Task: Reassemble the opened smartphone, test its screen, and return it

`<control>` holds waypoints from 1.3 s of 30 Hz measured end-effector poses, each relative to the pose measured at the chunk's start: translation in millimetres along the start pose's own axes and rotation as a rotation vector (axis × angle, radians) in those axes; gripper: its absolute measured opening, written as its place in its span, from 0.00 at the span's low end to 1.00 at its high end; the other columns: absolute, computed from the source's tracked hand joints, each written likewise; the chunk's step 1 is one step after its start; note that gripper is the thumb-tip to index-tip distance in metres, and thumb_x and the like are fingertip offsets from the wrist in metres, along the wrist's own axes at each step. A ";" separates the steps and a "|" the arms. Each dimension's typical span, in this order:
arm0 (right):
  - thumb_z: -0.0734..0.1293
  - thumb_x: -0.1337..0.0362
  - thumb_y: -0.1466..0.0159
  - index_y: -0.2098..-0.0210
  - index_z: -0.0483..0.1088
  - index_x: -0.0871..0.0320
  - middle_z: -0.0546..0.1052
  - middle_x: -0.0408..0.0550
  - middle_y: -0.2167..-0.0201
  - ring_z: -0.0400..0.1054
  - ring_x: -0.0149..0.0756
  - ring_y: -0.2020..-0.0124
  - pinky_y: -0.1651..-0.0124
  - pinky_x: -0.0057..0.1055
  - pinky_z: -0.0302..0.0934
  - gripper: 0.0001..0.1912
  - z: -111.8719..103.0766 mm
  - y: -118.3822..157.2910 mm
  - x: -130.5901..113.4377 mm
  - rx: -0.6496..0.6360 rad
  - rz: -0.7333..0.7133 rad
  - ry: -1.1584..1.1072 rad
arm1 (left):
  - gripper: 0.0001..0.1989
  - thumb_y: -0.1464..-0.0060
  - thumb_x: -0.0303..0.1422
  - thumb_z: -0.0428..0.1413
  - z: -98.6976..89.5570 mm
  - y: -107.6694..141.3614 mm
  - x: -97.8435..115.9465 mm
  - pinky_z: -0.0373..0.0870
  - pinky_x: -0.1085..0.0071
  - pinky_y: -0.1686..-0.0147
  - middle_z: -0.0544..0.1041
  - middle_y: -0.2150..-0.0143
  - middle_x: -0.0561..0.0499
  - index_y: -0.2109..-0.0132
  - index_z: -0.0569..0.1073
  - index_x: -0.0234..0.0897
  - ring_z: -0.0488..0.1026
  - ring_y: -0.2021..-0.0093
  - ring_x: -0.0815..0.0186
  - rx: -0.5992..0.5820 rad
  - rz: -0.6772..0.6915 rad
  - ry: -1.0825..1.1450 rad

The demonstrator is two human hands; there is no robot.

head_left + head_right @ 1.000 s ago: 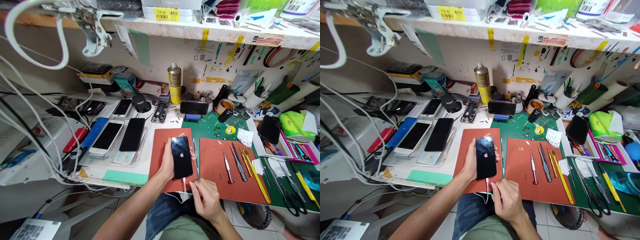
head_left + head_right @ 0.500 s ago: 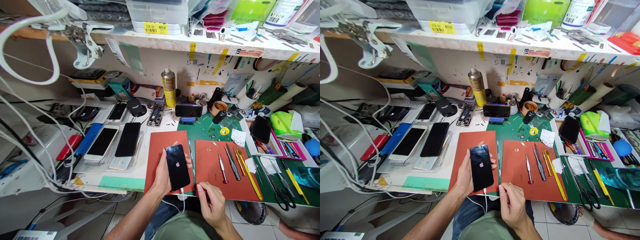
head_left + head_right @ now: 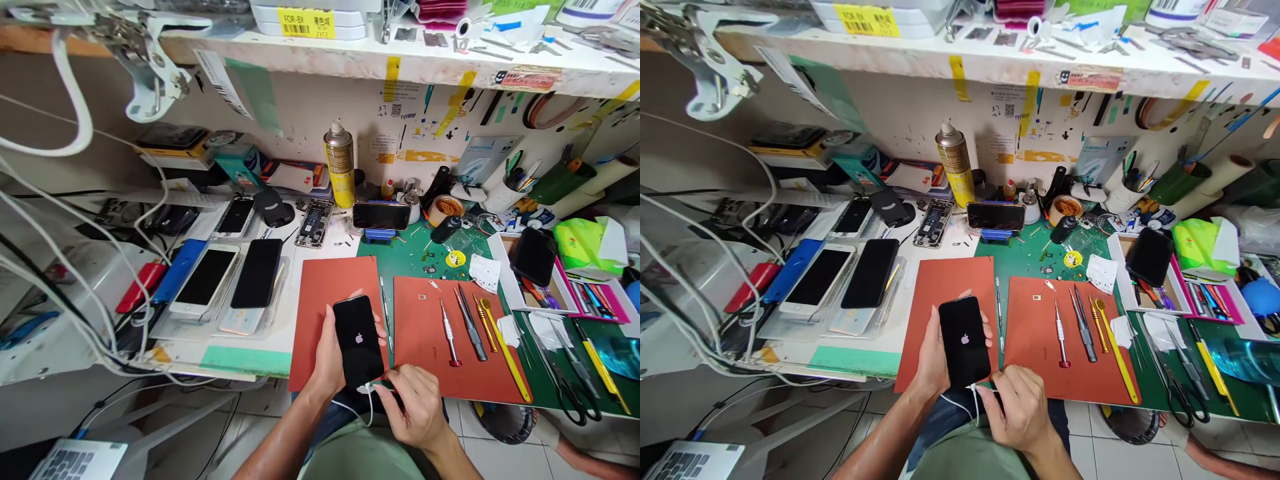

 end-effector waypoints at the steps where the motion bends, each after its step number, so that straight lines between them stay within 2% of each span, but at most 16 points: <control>1: 0.66 0.66 0.24 0.58 0.73 0.59 0.72 0.47 0.73 0.64 0.38 0.73 0.70 0.36 0.54 0.05 0.3 0.8 0.4 -0.010 -0.003 0.011 | 0.41 0.31 0.62 0.49 0.5 0.3 0.0 0.79 0.60 0.62 0.82 0.58 0.44 0.24 0.61 0.42 0.82 0.65 0.56 -0.002 -0.001 0.001; 7: 0.67 0.66 0.24 0.58 0.73 0.60 0.71 0.46 0.73 0.64 0.37 0.73 0.69 0.36 0.54 0.05 2.1 2.1 1.6 -0.035 -0.012 0.031 | 0.42 0.32 0.63 0.49 0.5 0.6 -0.1 0.79 0.60 0.63 0.82 0.58 0.43 0.24 0.62 0.40 0.82 0.65 0.55 -0.032 -0.002 0.016; 12: 0.67 0.66 0.24 0.57 0.74 0.61 0.71 0.46 0.73 0.65 0.37 0.72 0.69 0.35 0.55 0.05 0.6 0.3 0.3 -0.030 -0.023 0.030 | 0.39 0.32 0.56 0.55 -1.1 3.3 -1.5 0.79 0.61 0.61 0.82 0.57 0.44 0.23 0.61 0.41 0.81 0.63 0.56 -0.079 -0.013 0.044; 15: 0.67 0.66 0.24 0.56 0.74 0.61 0.72 0.47 0.73 0.66 0.37 0.72 0.69 0.35 0.56 0.05 0.6 0.5 0.3 -0.043 -0.021 0.022 | 0.38 0.31 0.54 0.54 -2.5 3.4 -1.9 0.79 0.60 0.60 0.81 0.57 0.44 0.23 0.61 0.41 0.81 0.63 0.56 -0.079 -0.018 0.032; 32: 0.66 0.65 0.24 0.56 0.74 0.60 0.73 0.48 0.72 0.67 0.38 0.72 0.69 0.35 0.57 0.06 1.3 0.3 0.1 -0.051 -0.015 0.042 | 0.36 0.30 0.56 0.52 -3.2 2.4 -2.3 0.78 0.61 0.60 0.81 0.56 0.44 0.26 0.64 0.42 0.81 0.64 0.57 -0.076 -0.034 0.032; 35: 0.66 0.65 0.24 0.57 0.74 0.61 0.73 0.48 0.72 0.67 0.38 0.72 0.69 0.35 0.57 0.06 1.6 0.3 0.0 -0.053 -0.015 0.043 | 0.37 0.30 0.59 0.51 -4.3 1.8 -2.9 0.78 0.60 0.60 0.81 0.56 0.44 0.26 0.64 0.42 0.82 0.64 0.57 -0.071 -0.042 0.039; 39: 0.66 0.66 0.24 0.57 0.74 0.61 0.72 0.47 0.73 0.68 0.38 0.73 0.70 0.35 0.57 0.06 1.6 0.1 -0.1 -0.052 -0.015 0.049 | 0.41 0.34 0.63 0.52 -1.8 2.1 -1.1 0.77 0.61 0.66 0.81 0.58 0.44 0.26 0.64 0.42 0.81 0.67 0.56 -0.038 -0.051 0.030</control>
Point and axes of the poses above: each hand's wrist, its own y-axis away from the middle knuckle, its own z-axis out of the palm, x = y × z, the point moved 4 cm from there along -y, towards the middle knuckle
